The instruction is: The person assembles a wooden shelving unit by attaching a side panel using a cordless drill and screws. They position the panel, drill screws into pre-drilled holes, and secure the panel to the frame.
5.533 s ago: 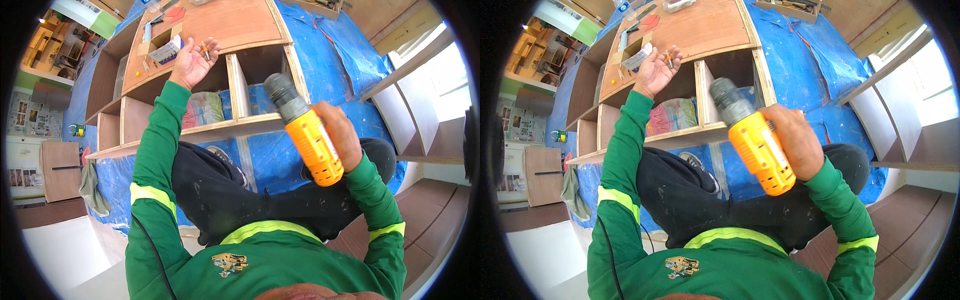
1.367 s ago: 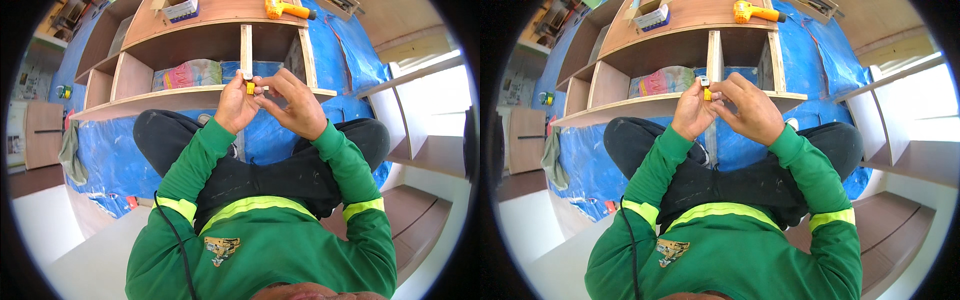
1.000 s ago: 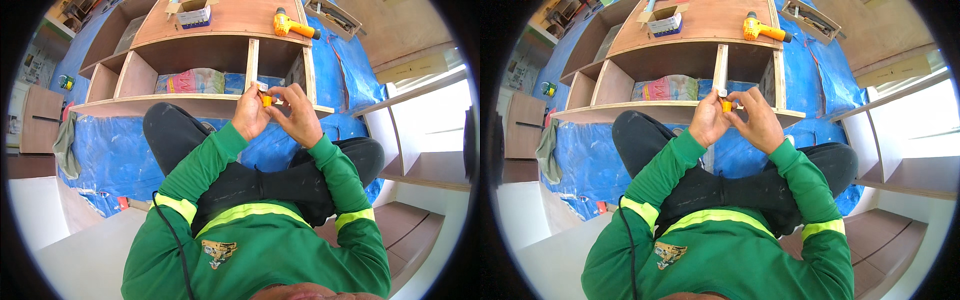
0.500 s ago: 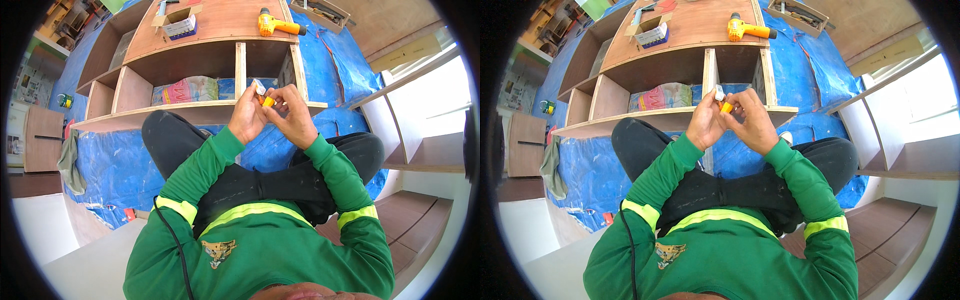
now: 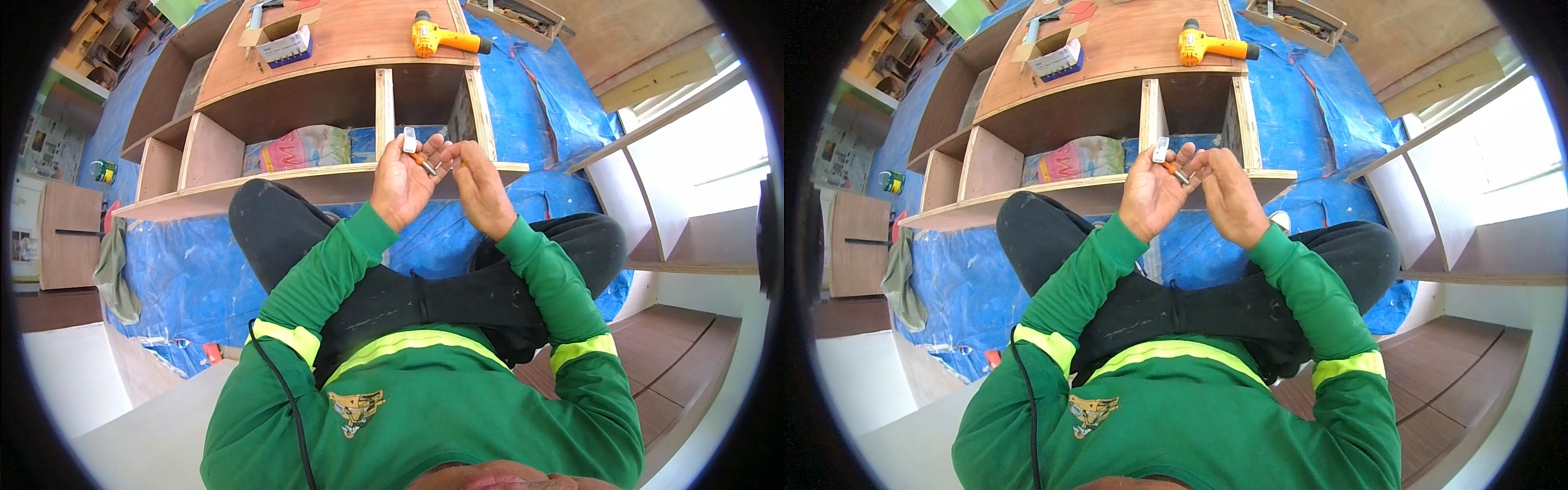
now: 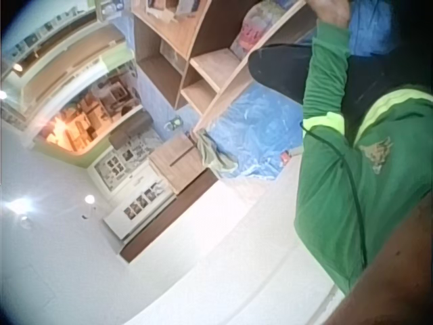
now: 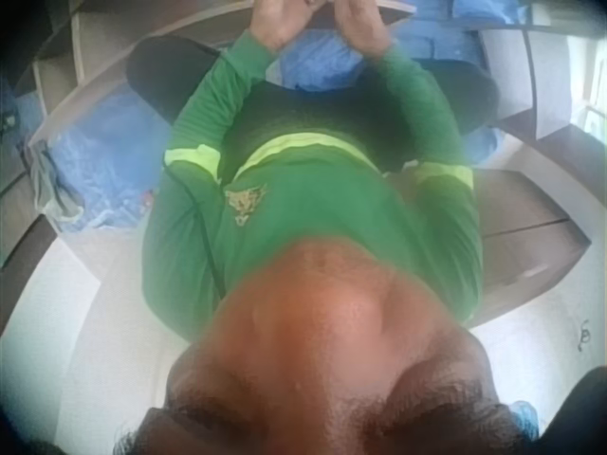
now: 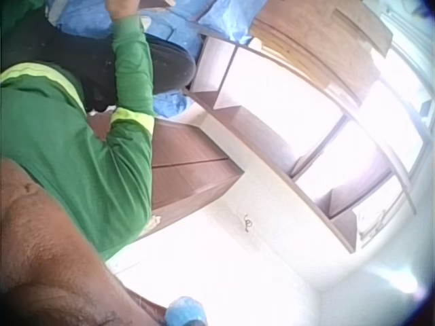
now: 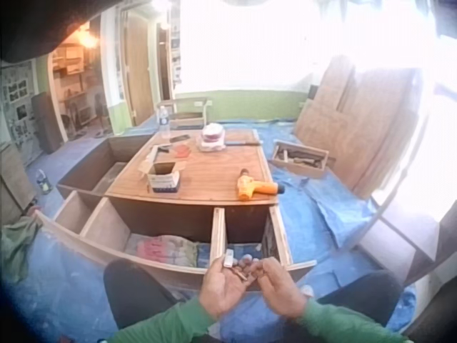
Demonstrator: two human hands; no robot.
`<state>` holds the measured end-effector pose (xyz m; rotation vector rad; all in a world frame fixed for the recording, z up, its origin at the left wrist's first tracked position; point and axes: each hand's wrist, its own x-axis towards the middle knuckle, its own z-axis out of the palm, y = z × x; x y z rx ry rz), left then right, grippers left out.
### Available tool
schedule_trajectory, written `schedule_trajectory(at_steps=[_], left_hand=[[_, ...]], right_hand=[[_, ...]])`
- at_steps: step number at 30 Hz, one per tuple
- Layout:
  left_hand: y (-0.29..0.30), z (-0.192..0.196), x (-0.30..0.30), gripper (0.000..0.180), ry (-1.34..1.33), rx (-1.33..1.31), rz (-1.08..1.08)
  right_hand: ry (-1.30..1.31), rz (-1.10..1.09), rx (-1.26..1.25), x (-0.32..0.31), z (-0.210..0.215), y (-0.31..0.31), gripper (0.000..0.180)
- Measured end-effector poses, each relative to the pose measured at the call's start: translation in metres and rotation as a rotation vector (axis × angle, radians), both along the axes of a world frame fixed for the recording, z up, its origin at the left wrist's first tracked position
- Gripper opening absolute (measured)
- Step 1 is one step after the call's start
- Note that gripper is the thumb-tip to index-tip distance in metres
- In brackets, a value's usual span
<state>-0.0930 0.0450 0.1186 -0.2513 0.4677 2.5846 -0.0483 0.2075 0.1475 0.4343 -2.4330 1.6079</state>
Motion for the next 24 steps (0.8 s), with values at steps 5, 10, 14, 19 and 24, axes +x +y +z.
schedule_trajectory(at_steps=[5, 10, 14, 19, 24], left_hand=[[0.005, 0.002, 0.006, 0.037, 0.028, 0.077, -0.007], [0.002, -0.002, 0.007, 0.036, 0.022, 0.076, -0.001], [-0.004, -0.010, 0.006, 0.035, 0.066, 0.093, -0.055], [-0.006, 0.009, 0.001, 0.031, 0.007, -0.028, -0.031], [-0.029, -0.013, -0.039, 0.020, -0.081, -0.025, 0.074]], right_hand=[[0.038, -0.033, 0.206, 0.006, -0.001, -0.012, 0.010], [-0.009, 0.040, 0.234, 0.002, 0.003, -0.008, 0.014], [-0.012, 0.076, 0.292, 0.000, -0.001, -0.007, 0.014], [0.001, 0.085, 0.327, 0.003, 0.000, -0.005, 0.015], [-0.132, 0.077, 0.279, 0.014, 0.018, 0.005, 0.017]])
